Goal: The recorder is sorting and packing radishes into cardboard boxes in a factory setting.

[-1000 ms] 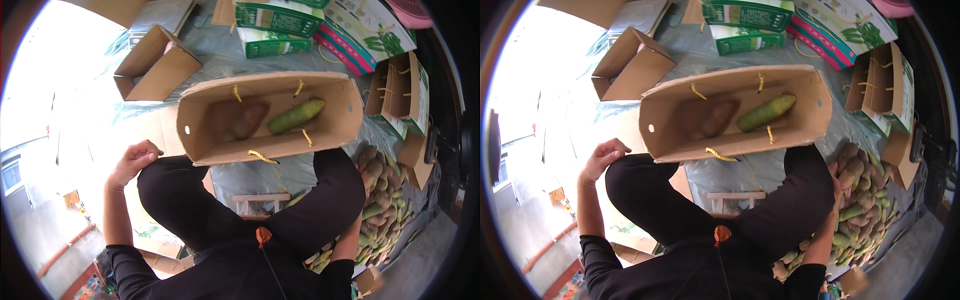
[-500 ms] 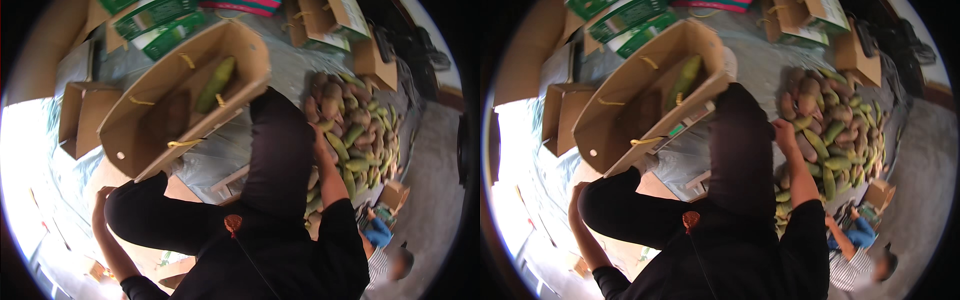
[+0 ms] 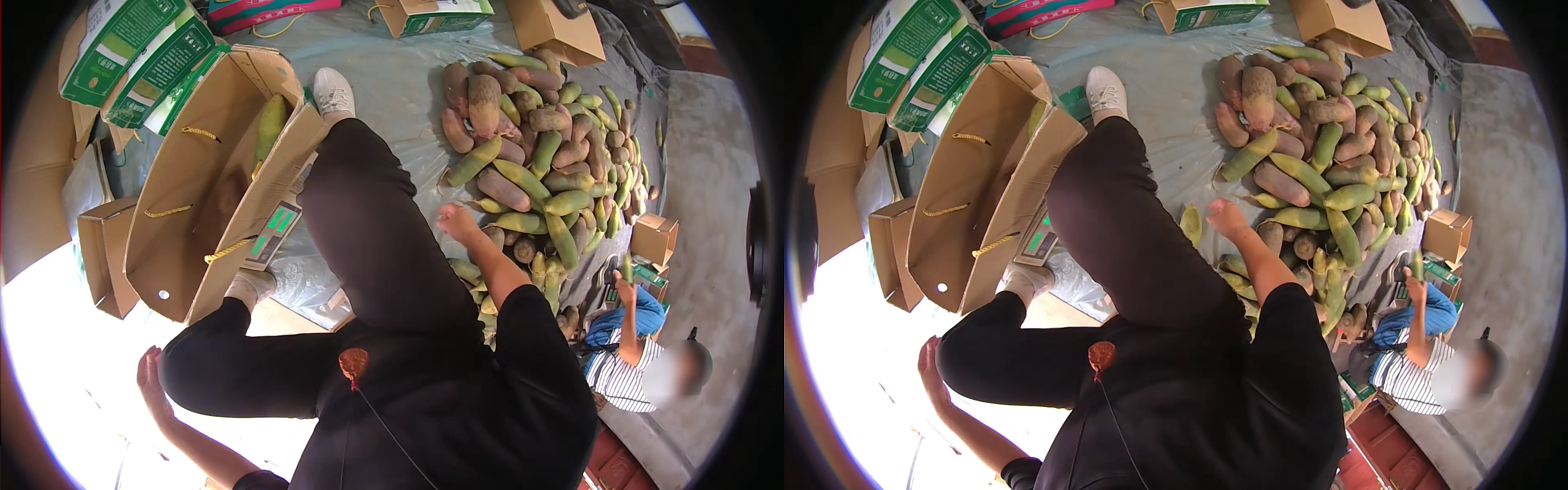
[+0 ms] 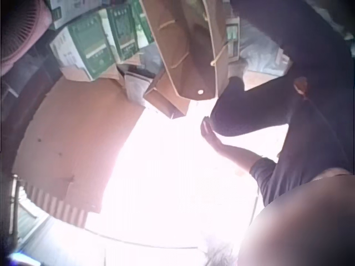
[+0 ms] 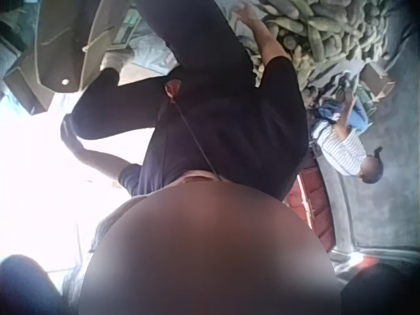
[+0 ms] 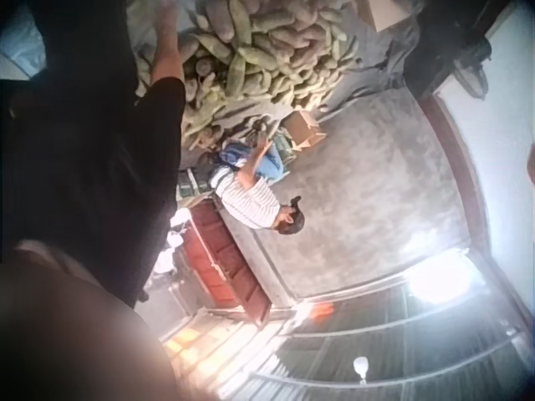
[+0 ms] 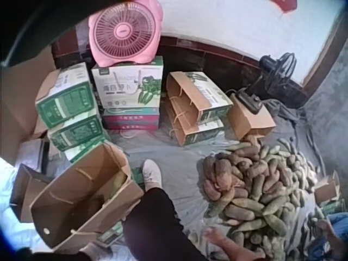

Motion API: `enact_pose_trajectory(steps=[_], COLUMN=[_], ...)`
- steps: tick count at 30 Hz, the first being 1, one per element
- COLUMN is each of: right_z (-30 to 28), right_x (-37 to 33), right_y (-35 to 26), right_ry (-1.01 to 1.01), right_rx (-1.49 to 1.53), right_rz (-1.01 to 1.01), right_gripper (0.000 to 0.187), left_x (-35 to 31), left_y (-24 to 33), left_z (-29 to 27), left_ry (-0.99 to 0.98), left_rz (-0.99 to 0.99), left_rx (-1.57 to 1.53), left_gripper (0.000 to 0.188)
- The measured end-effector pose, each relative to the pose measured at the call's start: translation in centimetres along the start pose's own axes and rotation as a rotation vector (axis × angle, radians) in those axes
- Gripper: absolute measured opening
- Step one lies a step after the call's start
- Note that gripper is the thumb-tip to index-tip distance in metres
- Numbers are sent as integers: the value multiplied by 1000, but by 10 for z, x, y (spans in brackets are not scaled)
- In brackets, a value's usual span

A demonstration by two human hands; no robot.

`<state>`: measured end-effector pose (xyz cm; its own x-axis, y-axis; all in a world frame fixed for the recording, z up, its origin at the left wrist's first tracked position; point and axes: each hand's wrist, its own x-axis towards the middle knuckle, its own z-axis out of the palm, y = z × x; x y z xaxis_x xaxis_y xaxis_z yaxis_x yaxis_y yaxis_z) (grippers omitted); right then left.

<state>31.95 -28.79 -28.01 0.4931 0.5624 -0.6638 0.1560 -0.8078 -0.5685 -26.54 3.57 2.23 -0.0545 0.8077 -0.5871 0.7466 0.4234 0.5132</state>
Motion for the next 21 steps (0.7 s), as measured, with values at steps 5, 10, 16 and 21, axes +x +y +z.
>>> enact_pose_trajectory(steps=[5, 10, 16, 21], right_z=[-23, -51, -101, -133], right_x=[20, 65, 92, 119], right_y=[28, 53, 64, 29], right_ry=[92, 288, 390, 426], right_rx=[-5, 31, -177, -312], right_rz=[57, 56, -193, 80], right_gripper=[29, 21, 26, 52], left_x=[-29, -39, -44, -55], left_y=[72, 79, 97, 101], left_z=[20, 34, 55, 50], left_ry=[205, 194, 241, 306], left_rz=[150, 225, 238, 280], left_rx=[103, 205, 240, 265], left_gripper=[34, 27, 22, 20])
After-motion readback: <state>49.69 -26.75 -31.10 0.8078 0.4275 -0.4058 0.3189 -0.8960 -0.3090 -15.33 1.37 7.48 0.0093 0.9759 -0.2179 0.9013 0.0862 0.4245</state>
